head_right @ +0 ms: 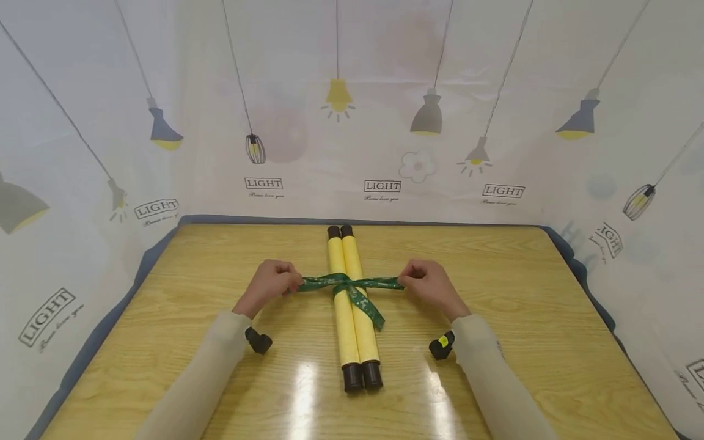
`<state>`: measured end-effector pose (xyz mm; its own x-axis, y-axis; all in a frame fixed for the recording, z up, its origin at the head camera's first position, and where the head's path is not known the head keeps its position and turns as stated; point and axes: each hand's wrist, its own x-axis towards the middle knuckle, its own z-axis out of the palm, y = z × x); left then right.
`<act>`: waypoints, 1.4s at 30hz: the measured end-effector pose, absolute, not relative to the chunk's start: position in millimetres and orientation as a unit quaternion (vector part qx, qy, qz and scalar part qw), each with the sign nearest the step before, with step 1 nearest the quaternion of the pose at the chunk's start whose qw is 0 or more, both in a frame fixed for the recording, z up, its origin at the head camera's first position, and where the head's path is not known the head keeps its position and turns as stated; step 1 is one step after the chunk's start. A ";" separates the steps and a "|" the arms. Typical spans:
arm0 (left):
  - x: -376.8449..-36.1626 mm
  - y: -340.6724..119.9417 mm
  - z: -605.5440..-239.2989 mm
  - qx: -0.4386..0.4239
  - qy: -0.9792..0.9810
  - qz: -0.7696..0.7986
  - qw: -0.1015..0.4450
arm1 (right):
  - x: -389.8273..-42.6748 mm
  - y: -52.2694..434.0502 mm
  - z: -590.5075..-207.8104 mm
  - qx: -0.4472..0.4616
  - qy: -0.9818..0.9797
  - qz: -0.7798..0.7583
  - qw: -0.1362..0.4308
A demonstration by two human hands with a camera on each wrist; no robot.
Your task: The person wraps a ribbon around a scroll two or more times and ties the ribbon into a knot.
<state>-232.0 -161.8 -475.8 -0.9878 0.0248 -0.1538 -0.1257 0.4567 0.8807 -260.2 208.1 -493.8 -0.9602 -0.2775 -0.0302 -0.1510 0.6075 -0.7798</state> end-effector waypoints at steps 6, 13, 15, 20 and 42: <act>-225.0 -164.1 -478.2 -0.010 0.852 0.519 0.072 | -258.9 216.2 -499.8 -0.114 0.889 -0.435 0.083; -220.5 -164.5 -483.6 -0.028 0.852 0.518 0.067 | -255.7 219.9 -500.8 -0.101 0.888 -0.441 0.081; -219.6 -163.6 -485.9 -0.032 0.853 0.518 0.058 | -255.1 221.8 -500.8 -0.096 0.887 -0.444 0.082; -220.1 -162.5 -491.9 -0.028 0.857 0.515 0.026 | -255.5 225.6 -500.5 -0.092 0.886 -0.447 0.082; -227.4 -166.5 -497.4 -0.013 0.825 0.551 0.124 | -268.9 220.7 -504.5 -0.027 0.856 -0.500 0.126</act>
